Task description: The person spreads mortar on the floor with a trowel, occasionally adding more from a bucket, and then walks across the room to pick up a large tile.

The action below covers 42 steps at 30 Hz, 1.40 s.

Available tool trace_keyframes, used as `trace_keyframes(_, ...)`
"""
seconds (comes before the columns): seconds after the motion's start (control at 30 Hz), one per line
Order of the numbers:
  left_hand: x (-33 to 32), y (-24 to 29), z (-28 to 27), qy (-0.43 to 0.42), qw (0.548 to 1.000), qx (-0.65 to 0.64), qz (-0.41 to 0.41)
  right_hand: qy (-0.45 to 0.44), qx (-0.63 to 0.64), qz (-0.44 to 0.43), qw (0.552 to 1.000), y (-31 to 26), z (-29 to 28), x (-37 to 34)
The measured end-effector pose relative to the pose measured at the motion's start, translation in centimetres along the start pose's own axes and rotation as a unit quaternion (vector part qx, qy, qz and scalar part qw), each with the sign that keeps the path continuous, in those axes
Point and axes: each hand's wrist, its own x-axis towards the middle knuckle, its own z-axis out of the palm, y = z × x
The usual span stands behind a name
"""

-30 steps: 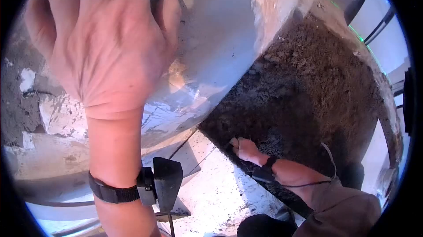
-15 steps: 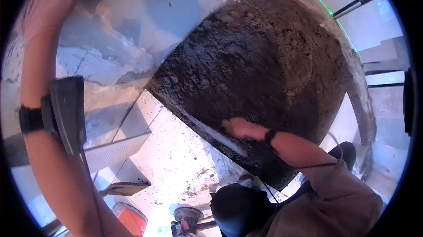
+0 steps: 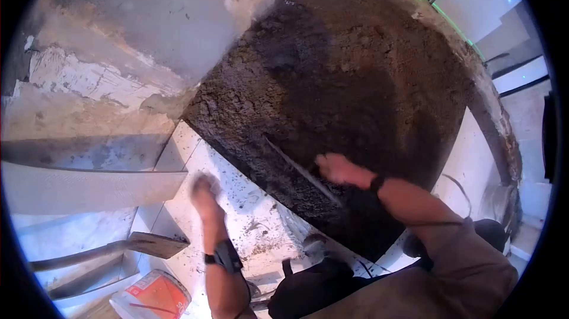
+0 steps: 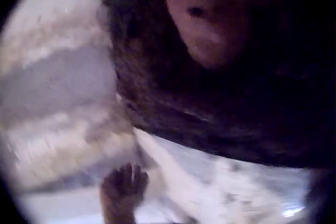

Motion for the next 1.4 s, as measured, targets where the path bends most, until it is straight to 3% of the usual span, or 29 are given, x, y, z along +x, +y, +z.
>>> trace_keyframes(0.03,-2.3,-2.8,-1.0,-0.002,0.990,0.049,-0.136,0.003,0.029,0.065,0.997,0.6,1.1,-2.3)
trace_keyframes(0.07,-4.8,-5.6,-1.8,0.011,0.979,0.053,-0.195,-0.087,0.104,0.197,0.971,1.1,0.4,-4.3)
trace_keyframes(0.17,-10.6,-9.3,-2.3,-0.118,0.959,0.147,-0.210,-0.213,0.099,0.150,0.960,1.6,-4.9,-9.0)
trace_keyframes(0.2,-11.8,-8.7,-1.1,-0.125,0.961,0.125,-0.212,-0.106,0.025,0.010,0.994,2.8,-5.2,-9.2)
trace_keyframes(0.27,-10.0,-9.1,0.0,-0.130,0.968,0.119,-0.180,-0.015,0.016,0.004,1.000,0.7,-10.2,-9.7)
trace_keyframes(0.33,-5.3,-6.8,0.3,-0.158,0.979,0.124,-0.030,0.029,-0.007,-0.032,0.999,-1.5,-14.8,-10.3)
trace_keyframes(0.4,-0.9,-0.5,1.4,-0.160,0.960,0.204,0.105,0.038,-0.045,-0.088,0.994,-2.1,-18.7,-11.5)
trace_keyframes(0.43,0.8,2.8,2.9,-0.123,0.946,0.235,0.189,0.033,-0.085,-0.059,0.994,-1.7,-20.5,-12.6)
trace_keyframes(0.47,0.0,7.9,5.6,-0.097,0.929,0.286,0.213,0.027,-0.123,-0.030,0.992,-1.2,-22.1,-13.8)
trace_keyframes(0.53,-1.5,16.4,10.5,-0.140,0.864,0.356,0.328,0.042,-0.197,0.007,0.979,1.5,-24.6,-15.5)
trace_keyframes(0.6,-1.1,21.4,15.2,-0.097,0.824,0.371,0.418,0.025,-0.333,0.083,0.939,3.0,-27.7,-17.7)
trace_keyframes(0.67,-1.6,27.5,19.4,-0.014,0.619,0.529,0.580,0.098,-0.356,0.079,0.926,9.6,-29.3,-17.3)
trace_keyframes(0.73,-1.5,33.4,23.7,0.149,0.440,0.639,0.613,0.139,-0.370,0.075,0.916,12.6,-31.1,-16.5)
trace_keyframes(0.8,0.2,39.0,26.4,0.261,0.322,0.630,0.657,0.170,-0.400,0.036,0.900,16.4,-30.0,-15.2)
trace_keyframes(0.87,1.0,42.2,28.9,0.301,0.306,0.648,0.629,0.165,-0.370,-0.054,0.913,17.9,-25.3,-13.7)
trace_keyframes(0.93,0.7,43.4,32.1,0.342,0.304,0.688,0.563,0.100,-0.367,-0.066,0.922,18.0,-20.5,-11.0)
trace_keyframes(1.0,0.3,42.0,34.2,0.369,0.301,0.762,0.439,0.187,-0.312,-0.090,0.927,17.6,-18.5,-7.8)
trace_keyframes(1.07,6.7,42.8,32.2,0.396,0.259,0.663,0.581,0.214,-0.304,-0.083,0.925,19.2,-20.0,-4.6)
trace_keyframes(1.17,10.0,43.0,31.3,0.378,0.231,0.603,0.663,0.214,-0.319,-0.073,0.921,21.5,-23.1,-2.0)
trace_keyframes(1.3,9.6,43.3,30.8,0.394,0.235,0.681,0.571,0.194,-0.349,-0.030,0.916,24.0,-28.6,2.8)
trace_keyframes(1.4,10.1,43.3,30.1,0.377,0.252,0.678,0.578,0.182,-0.352,0.035,0.918,24.0,-33.5,7.1)
